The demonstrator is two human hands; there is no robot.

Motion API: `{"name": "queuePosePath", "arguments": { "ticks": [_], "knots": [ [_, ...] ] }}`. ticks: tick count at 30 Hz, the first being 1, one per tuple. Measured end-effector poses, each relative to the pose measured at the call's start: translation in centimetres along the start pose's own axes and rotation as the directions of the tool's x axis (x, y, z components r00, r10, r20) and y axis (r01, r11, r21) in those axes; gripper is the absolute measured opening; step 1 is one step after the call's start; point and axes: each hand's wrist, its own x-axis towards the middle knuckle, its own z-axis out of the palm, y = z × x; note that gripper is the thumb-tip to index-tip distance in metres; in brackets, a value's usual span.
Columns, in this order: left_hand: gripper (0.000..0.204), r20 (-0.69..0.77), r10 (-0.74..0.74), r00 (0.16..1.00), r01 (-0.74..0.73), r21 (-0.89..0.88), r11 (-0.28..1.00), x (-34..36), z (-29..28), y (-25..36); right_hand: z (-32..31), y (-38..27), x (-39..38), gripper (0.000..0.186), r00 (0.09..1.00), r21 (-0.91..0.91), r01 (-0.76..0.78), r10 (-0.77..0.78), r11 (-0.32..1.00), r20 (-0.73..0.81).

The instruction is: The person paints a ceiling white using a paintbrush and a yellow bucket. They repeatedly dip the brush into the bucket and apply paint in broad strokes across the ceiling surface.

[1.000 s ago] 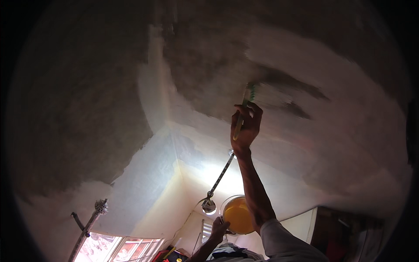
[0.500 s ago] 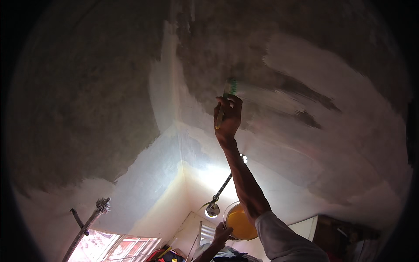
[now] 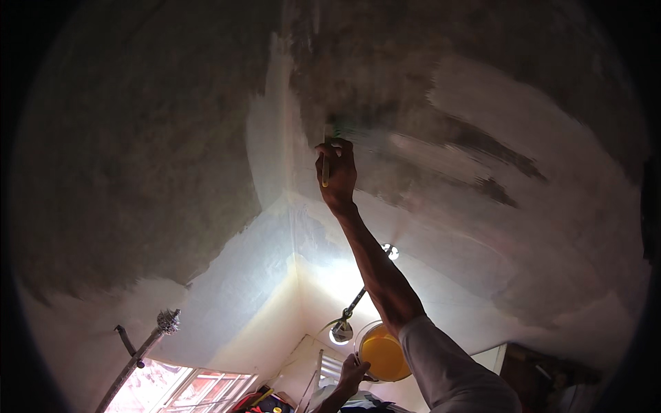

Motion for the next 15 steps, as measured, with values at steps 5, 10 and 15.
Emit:
{"name": "queuePosePath", "arguments": {
  "ticks": [5,10,15],
  "knots": [
    [0.035,0.022,0.030,0.999,-0.029,-0.037,0.999,0.2,-0.4,-0.1,-3.5,1.5,-0.3,0.023,0.999,-0.004,0.032,-0.032,0.999,-0.042],
    [0.032,0.044,0.017,0.999,-0.016,-0.040,0.999,1.0,-0.7,-1.1,-11.9,0.9,-1.1,0.026,0.985,-0.024,-0.048,0.043,0.999,-0.169],
    [0.032,0.061,0.013,0.998,-0.012,-0.025,1.000,1.2,-0.7,-1.3,-18.1,-0.6,-1.7,0.025,0.956,-0.061,-0.160,0.139,0.985,-0.257]
  ]
}}
